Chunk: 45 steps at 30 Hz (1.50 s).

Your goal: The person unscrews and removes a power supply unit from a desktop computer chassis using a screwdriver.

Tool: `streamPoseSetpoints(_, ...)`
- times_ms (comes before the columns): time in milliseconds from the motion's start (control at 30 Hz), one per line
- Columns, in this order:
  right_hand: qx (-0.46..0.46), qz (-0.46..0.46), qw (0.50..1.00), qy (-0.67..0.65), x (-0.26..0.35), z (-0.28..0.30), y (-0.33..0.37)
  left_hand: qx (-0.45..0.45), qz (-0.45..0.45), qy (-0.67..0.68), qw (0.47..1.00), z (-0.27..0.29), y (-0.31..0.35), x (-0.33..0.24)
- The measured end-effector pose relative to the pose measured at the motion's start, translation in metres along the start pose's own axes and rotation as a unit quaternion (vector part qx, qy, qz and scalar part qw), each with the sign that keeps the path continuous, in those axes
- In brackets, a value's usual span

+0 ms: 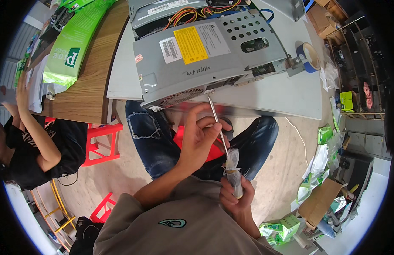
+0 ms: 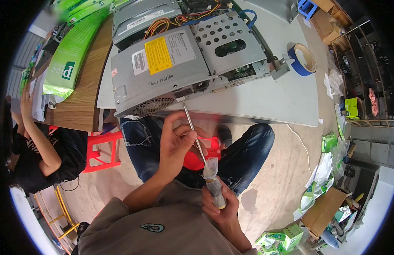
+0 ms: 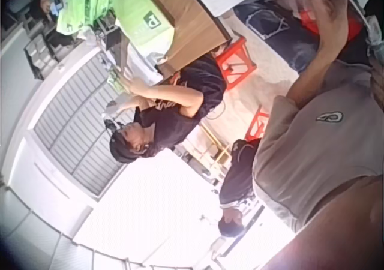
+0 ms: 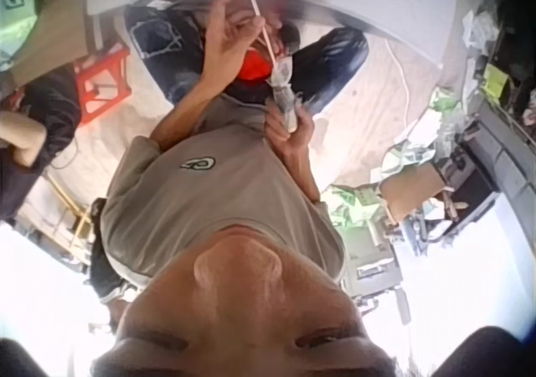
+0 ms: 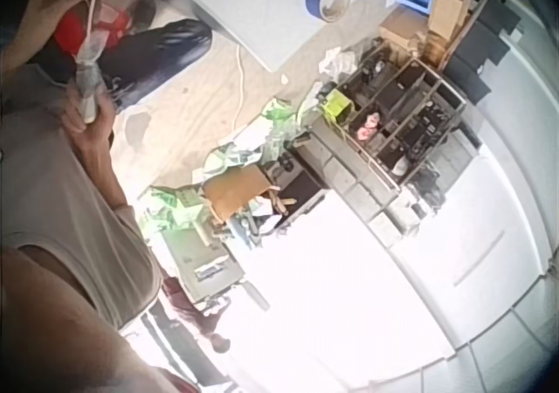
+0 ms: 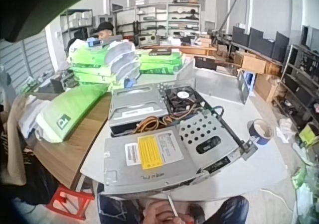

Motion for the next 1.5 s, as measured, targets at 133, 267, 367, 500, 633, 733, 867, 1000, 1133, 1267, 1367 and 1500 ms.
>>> streamPoseSetpoints(133,-0.016,0.067,0.988,0.137,0.006,-0.004,0.000,0.003,0.003,0.001,1.000,0.001,0.001,-0.001)
streamPoseSetpoints(267,-0.019,0.093,0.976,0.197,0.008,-0.005,0.000,0.004,0.004,0.014,1.000,0.001,0.000,0.000)
streamPoseSetpoints(367,-0.037,0.103,0.972,0.206,0.009,-0.003,0.000,0.003,0.007,0.020,1.000,0.002,0.000,0.001)
streamPoseSetpoints(500,-0.046,0.107,0.969,0.218,0.010,-0.001,-0.002,0.003,0.001,0.020,1.000,0.003,-0.001,0.002)
streamPoseSetpoints(633,-0.043,0.108,0.967,0.225,0.011,0.001,-0.003,0.005,-0.008,0.016,1.000,0.004,-0.001,0.002)
streamPoseSetpoints(733,-0.050,0.111,0.967,0.223,0.010,0.000,-0.004,0.002,-0.005,0.016,1.000,0.004,-0.001,0.003)
streamPoseSetpoints(867,-0.051,0.105,0.971,0.207,0.009,0.000,-0.004,-0.003,0.000,0.020,1.000,0.004,-0.001,0.003)
streamPoseSetpoints(1000,-0.036,0.083,0.982,0.167,0.008,0.002,-0.007,-0.005,-0.002,0.020,1.000,0.005,-0.001,0.005)
streamPoseSetpoints(1133,-0.014,0.058,0.992,0.115,0.007,0.004,-0.009,-0.004,-0.013,0.017,1.000,0.006,-0.002,0.006)
streamPoseSetpoints(1267,-0.009,0.034,0.999,0.031,0.003,0.005,-0.007,-0.002,-0.007,0.014,1.000,0.005,-0.002,0.005)
streamPoseSetpoints(1367,-0.047,0.092,0.983,0.152,0.007,-0.017,0.003,-0.003,0.017,0.022,1.000,0.001,-0.001,0.002)
streamPoseSetpoints(1500,-0.119,0.161,0.916,0.348,0.012,-0.046,0.018,0.013,0.035,0.040,0.999,0.001,-0.001,-0.001)
Point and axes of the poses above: each hand's wrist, its own y-axis away from the middle knuckle, its own z-axis out of the back of the hand, x = y × z, the point moved 6 cm from there along -y, towards the middle knuckle, and after that the axes turned 8 degrees about -x, right-handed, at the moved point
